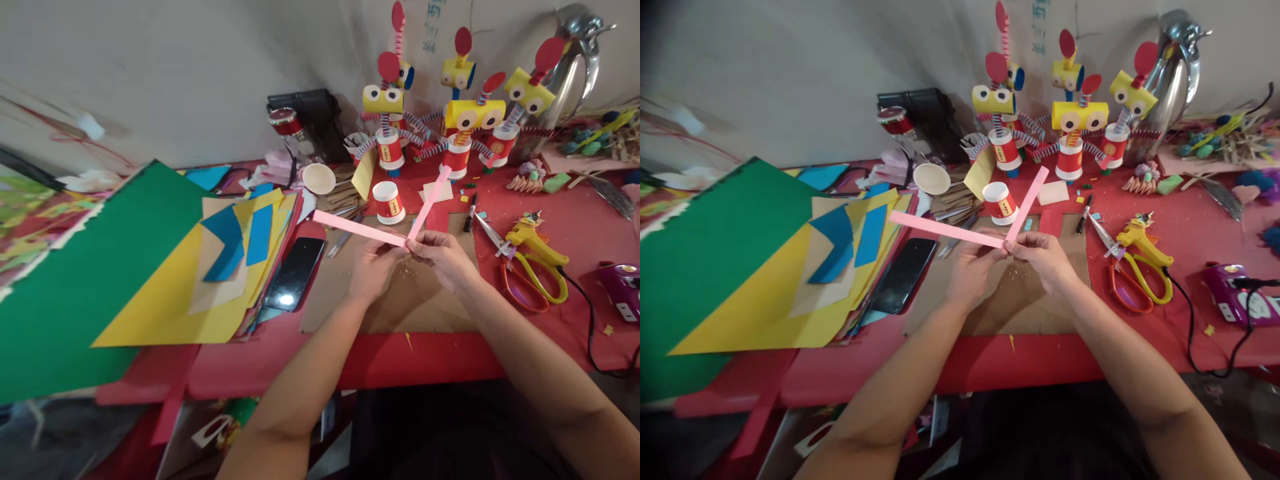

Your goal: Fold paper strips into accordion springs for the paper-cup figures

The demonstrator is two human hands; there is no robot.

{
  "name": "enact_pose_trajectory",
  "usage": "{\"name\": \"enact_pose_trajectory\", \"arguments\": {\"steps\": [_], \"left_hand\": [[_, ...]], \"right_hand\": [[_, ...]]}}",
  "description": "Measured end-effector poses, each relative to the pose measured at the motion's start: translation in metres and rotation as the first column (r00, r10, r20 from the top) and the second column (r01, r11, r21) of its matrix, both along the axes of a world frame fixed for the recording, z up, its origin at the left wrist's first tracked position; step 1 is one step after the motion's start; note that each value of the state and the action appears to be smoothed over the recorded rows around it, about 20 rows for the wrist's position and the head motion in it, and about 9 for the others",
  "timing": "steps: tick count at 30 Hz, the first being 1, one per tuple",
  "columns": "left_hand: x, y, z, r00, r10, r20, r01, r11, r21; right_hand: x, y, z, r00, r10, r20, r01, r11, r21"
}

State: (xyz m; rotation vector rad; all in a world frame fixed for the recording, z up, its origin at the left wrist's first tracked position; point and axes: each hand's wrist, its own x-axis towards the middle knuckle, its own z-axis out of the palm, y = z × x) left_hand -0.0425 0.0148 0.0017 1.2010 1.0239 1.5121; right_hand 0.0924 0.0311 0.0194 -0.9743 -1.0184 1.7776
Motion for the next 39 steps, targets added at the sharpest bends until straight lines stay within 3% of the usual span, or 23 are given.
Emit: {"name": "enact_pose_trajectory", "arguments": {"steps": [8, 17, 31, 39], "left_hand": [[0.003, 0.003, -0.008, 0.990, 0.017, 0.140, 0.004, 0.988, -0.152], [0.005, 0.005, -0.006, 0.987, 0.046, 0.152, -0.015, 0.980, -0.199], [0.006, 0.000, -0.001, 0.992, 0.100, 0.081, -0.092, 0.991, -0.096], [0.005, 0.000, 0.001, 0.996, 0.033, 0.083, -0.024, 0.995, -0.100]], "right_hand": [[-0.009, -0.008, -0.005, 0.981, -0.186, -0.055, 0.192, 0.973, 0.128], [-0.009, -0.007, -0.012, 0.976, -0.211, 0.051, 0.187, 0.936, 0.296], [-0.008, -0.007, -0.009, 0.956, -0.269, 0.117, 0.221, 0.922, 0.317], [-0.010, -0.008, -0.011, 0.949, -0.295, 0.115, 0.237, 0.902, 0.362]]}}
